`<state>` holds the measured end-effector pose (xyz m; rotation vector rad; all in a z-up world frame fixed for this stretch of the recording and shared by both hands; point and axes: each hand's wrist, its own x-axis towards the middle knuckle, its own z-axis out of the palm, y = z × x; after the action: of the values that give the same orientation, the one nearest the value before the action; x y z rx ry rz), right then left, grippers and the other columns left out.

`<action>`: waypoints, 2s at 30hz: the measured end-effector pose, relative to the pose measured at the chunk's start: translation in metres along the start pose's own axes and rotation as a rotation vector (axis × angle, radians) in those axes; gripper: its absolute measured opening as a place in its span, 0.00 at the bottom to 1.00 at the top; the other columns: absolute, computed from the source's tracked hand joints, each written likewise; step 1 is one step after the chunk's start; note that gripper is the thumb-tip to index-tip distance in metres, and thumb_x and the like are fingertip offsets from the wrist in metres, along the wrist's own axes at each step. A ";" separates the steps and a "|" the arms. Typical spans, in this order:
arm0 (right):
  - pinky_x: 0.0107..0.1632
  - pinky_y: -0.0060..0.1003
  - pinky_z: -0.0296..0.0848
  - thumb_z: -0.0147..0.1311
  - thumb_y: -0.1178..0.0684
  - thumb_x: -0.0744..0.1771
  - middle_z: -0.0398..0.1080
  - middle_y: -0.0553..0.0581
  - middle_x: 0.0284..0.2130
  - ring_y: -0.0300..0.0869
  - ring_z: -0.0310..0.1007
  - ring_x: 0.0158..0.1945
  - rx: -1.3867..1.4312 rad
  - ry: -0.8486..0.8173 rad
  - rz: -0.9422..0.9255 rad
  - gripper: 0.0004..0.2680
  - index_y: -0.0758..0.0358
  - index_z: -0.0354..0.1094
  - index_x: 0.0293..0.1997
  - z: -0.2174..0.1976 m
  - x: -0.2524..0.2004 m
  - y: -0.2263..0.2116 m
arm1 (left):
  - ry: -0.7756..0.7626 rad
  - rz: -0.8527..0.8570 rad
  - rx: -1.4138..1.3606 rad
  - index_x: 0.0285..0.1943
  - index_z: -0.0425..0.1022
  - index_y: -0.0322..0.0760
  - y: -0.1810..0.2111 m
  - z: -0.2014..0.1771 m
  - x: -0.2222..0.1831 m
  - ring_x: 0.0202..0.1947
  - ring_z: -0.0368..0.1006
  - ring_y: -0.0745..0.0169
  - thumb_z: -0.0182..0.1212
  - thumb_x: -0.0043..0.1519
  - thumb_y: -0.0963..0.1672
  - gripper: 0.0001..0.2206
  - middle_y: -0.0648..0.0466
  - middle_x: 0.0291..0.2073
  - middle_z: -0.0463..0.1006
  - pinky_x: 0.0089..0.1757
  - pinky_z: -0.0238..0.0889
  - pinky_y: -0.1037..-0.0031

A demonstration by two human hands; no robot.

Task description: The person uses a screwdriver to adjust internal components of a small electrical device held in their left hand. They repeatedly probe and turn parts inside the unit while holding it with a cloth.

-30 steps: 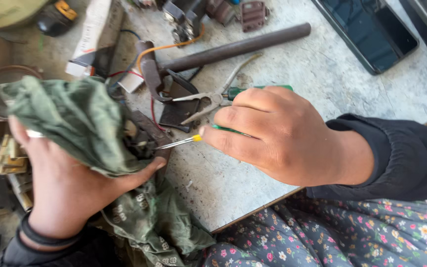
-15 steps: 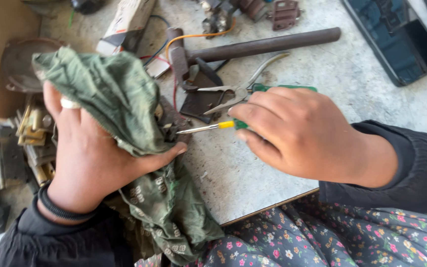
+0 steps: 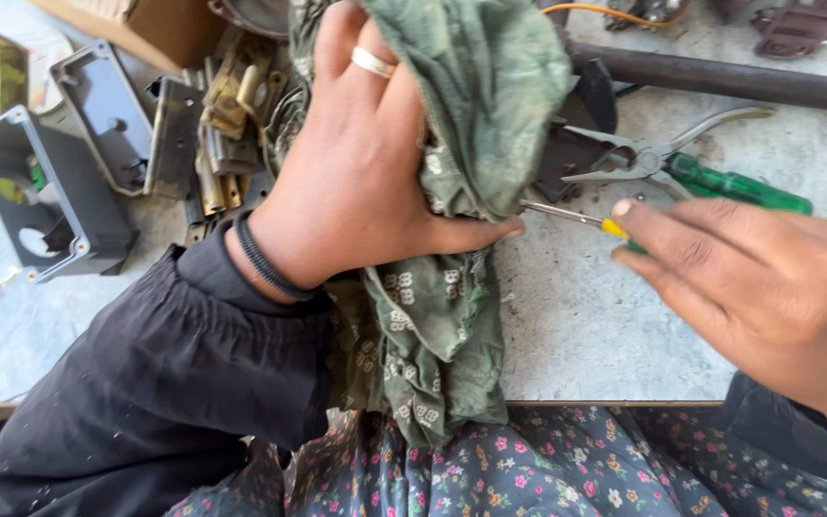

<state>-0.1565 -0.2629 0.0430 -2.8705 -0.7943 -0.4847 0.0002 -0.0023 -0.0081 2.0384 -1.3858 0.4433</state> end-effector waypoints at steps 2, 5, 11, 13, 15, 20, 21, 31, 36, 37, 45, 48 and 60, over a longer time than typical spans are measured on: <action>0.31 0.38 0.73 0.67 0.58 0.62 0.74 0.56 0.34 0.43 0.75 0.31 0.055 -0.043 0.076 0.15 0.64 0.75 0.53 0.003 -0.004 0.001 | -0.008 -0.006 0.003 0.70 0.63 0.26 0.002 0.000 -0.002 0.68 0.50 0.23 0.85 0.52 0.59 0.48 0.32 0.67 0.58 0.67 0.45 0.42; 0.30 0.37 0.72 0.66 0.58 0.63 0.74 0.54 0.32 0.40 0.73 0.27 0.122 -0.069 0.159 0.14 0.59 0.76 0.54 0.004 -0.009 0.004 | -0.034 -0.020 0.022 0.70 0.62 0.29 0.004 -0.002 0.002 0.69 0.51 0.25 0.85 0.51 0.60 0.49 0.35 0.68 0.58 0.68 0.46 0.43; 0.34 0.43 0.69 0.66 0.59 0.61 0.69 0.55 0.36 0.46 0.70 0.32 -0.018 -0.001 0.005 0.16 0.56 0.77 0.54 0.000 -0.014 0.002 | -0.046 -0.038 0.046 0.71 0.62 0.28 0.002 0.000 -0.002 0.69 0.50 0.24 0.85 0.51 0.60 0.50 0.34 0.69 0.57 0.67 0.45 0.41; 0.38 0.44 0.71 0.66 0.60 0.60 0.69 0.54 0.37 0.50 0.71 0.36 -0.138 0.019 -0.027 0.18 0.53 0.79 0.55 -0.001 -0.013 0.000 | -0.048 -0.044 0.069 0.70 0.62 0.27 0.004 -0.001 -0.001 0.69 0.50 0.24 0.85 0.51 0.61 0.50 0.34 0.68 0.58 0.67 0.44 0.41; 0.39 0.43 0.70 0.66 0.57 0.61 0.70 0.53 0.36 0.48 0.70 0.37 -0.097 0.059 0.031 0.15 0.57 0.76 0.52 0.001 -0.011 -0.001 | -0.049 -0.049 0.075 0.70 0.62 0.24 0.009 -0.003 0.002 0.69 0.51 0.25 0.83 0.50 0.61 0.51 0.33 0.67 0.59 0.67 0.42 0.40; 0.37 0.41 0.72 0.65 0.48 0.63 0.72 0.53 0.33 0.48 0.74 0.36 -0.042 -0.037 0.099 0.14 0.62 0.74 0.49 0.009 -0.015 0.005 | -0.123 -0.004 0.160 0.69 0.64 0.25 0.011 -0.005 0.009 0.70 0.54 0.33 0.81 0.49 0.62 0.49 0.39 0.67 0.64 0.66 0.38 0.39; 0.35 0.40 0.72 0.65 0.47 0.64 0.73 0.53 0.32 0.47 0.74 0.33 -0.033 -0.084 0.118 0.15 0.62 0.74 0.51 0.011 -0.018 0.005 | -0.130 0.000 0.179 0.69 0.64 0.25 0.011 -0.004 0.008 0.70 0.54 0.34 0.80 0.49 0.61 0.49 0.39 0.67 0.64 0.66 0.38 0.39; 0.34 0.38 0.72 0.63 0.54 0.62 0.71 0.51 0.31 0.43 0.73 0.31 0.056 -0.072 0.133 0.14 0.57 0.76 0.53 0.011 -0.015 0.003 | -0.077 -0.017 0.090 0.70 0.62 0.26 0.008 -0.005 0.003 0.70 0.54 0.31 0.82 0.52 0.62 0.50 0.37 0.67 0.63 0.67 0.41 0.41; 0.35 0.41 0.73 0.65 0.57 0.63 0.72 0.55 0.33 0.46 0.73 0.32 -0.042 0.007 0.052 0.13 0.56 0.77 0.53 0.005 -0.008 0.002 | -0.045 -0.002 0.056 0.70 0.61 0.25 0.004 -0.002 -0.001 0.68 0.51 0.25 0.84 0.53 0.60 0.48 0.33 0.66 0.59 0.66 0.45 0.41; 0.32 0.39 0.72 0.66 0.57 0.63 0.73 0.55 0.33 0.44 0.73 0.29 -0.079 0.001 0.098 0.13 0.56 0.78 0.52 0.005 -0.008 -0.001 | -0.038 -0.018 0.047 0.70 0.61 0.25 0.004 -0.003 0.001 0.67 0.51 0.24 0.84 0.52 0.60 0.49 0.33 0.66 0.59 0.66 0.45 0.41; 0.33 0.40 0.73 0.64 0.54 0.63 0.73 0.56 0.32 0.46 0.75 0.30 0.005 -0.064 0.171 0.13 0.60 0.76 0.51 0.015 -0.015 0.004 | -0.036 0.024 0.058 0.69 0.63 0.26 0.003 -0.002 -0.001 0.66 0.53 0.26 0.85 0.51 0.60 0.48 0.34 0.66 0.60 0.66 0.46 0.42; 0.34 0.42 0.72 0.65 0.58 0.62 0.73 0.56 0.31 0.47 0.73 0.29 0.030 0.010 0.065 0.13 0.60 0.76 0.52 0.010 -0.010 0.009 | -0.034 -0.012 0.033 0.68 0.63 0.26 0.005 -0.003 0.002 0.66 0.53 0.25 0.84 0.50 0.60 0.48 0.34 0.65 0.61 0.66 0.46 0.42; 0.39 0.41 0.75 0.66 0.51 0.63 0.77 0.56 0.34 0.47 0.79 0.37 -0.019 -0.094 0.253 0.11 0.64 0.74 0.44 0.019 -0.015 0.006 | -0.035 0.014 0.052 0.68 0.63 0.28 0.007 -0.002 0.004 0.67 0.52 0.24 0.84 0.49 0.59 0.48 0.34 0.66 0.60 0.66 0.49 0.43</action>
<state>-0.1610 -0.2714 0.0202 -2.9721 -0.4292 -0.3303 -0.0045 -0.0054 -0.0020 2.0885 -1.4236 0.4560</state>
